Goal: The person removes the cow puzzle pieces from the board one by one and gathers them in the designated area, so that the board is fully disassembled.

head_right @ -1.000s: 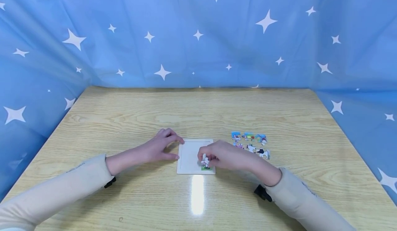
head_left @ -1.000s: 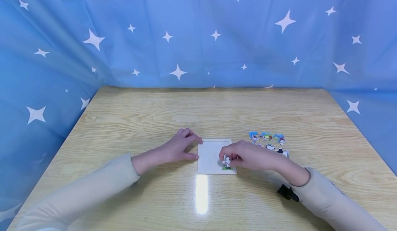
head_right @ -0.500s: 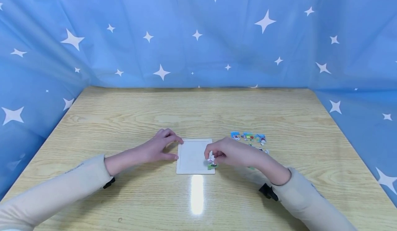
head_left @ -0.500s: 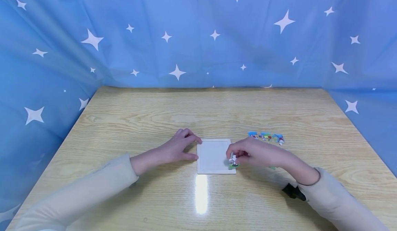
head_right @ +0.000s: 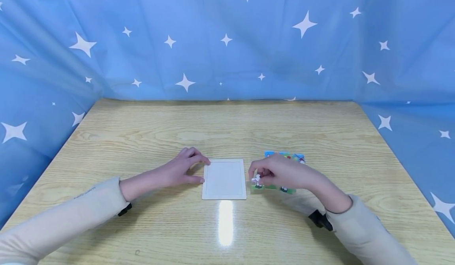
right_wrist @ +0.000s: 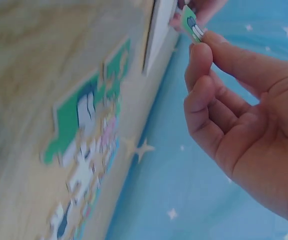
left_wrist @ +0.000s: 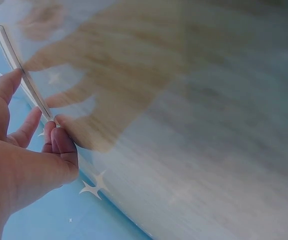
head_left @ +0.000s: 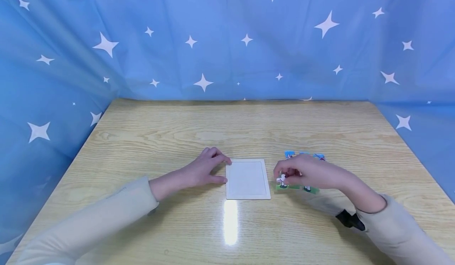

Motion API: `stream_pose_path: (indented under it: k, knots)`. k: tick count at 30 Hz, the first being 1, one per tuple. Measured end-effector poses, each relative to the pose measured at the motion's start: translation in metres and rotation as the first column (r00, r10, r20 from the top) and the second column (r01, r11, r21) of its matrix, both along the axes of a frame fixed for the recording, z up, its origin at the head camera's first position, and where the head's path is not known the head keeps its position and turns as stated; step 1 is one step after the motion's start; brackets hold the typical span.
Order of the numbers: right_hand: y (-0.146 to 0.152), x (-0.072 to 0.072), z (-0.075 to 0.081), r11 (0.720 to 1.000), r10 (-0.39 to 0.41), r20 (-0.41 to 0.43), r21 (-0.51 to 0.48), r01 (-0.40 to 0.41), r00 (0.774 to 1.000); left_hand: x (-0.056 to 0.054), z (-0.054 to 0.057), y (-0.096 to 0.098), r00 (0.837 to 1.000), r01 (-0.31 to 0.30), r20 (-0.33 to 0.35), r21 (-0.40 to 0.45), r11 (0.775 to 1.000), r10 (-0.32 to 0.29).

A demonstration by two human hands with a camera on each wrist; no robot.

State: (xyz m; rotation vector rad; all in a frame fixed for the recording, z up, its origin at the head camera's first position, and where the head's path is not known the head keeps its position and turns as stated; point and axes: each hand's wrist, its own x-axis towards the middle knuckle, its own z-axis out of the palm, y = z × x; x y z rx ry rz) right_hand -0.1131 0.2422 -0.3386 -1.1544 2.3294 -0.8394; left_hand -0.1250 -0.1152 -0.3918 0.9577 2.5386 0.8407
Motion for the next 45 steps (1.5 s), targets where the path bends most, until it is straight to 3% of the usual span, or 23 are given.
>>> stream_pose_path:
  k: [8,17,28,45]
  knots:
    - [0.023,-0.008,0.001,0.999,0.035,-0.01,-0.016,-0.035,0.999,0.0,0.001,0.0,1.0,0.005,-0.012,0.005,1.0,-0.005]
    - [0.051,-0.014,-0.004,0.997,0.072,0.046,0.005,-0.073,0.996,0.001,0.001,0.0,1.0,-0.012,0.006,-0.001,1.0,0.012]
    - [0.077,-0.012,-0.01,0.998,0.056,0.051,-0.021,-0.055,0.997,0.001,0.001,0.001,1.0,-0.013,0.014,-0.009,1.0,0.013]
    - [0.109,-0.003,-0.018,1.0,-0.01,0.126,-0.007,0.011,0.992,-0.001,0.0,0.001,1.0,-0.004,0.019,0.002,1.0,0.004]
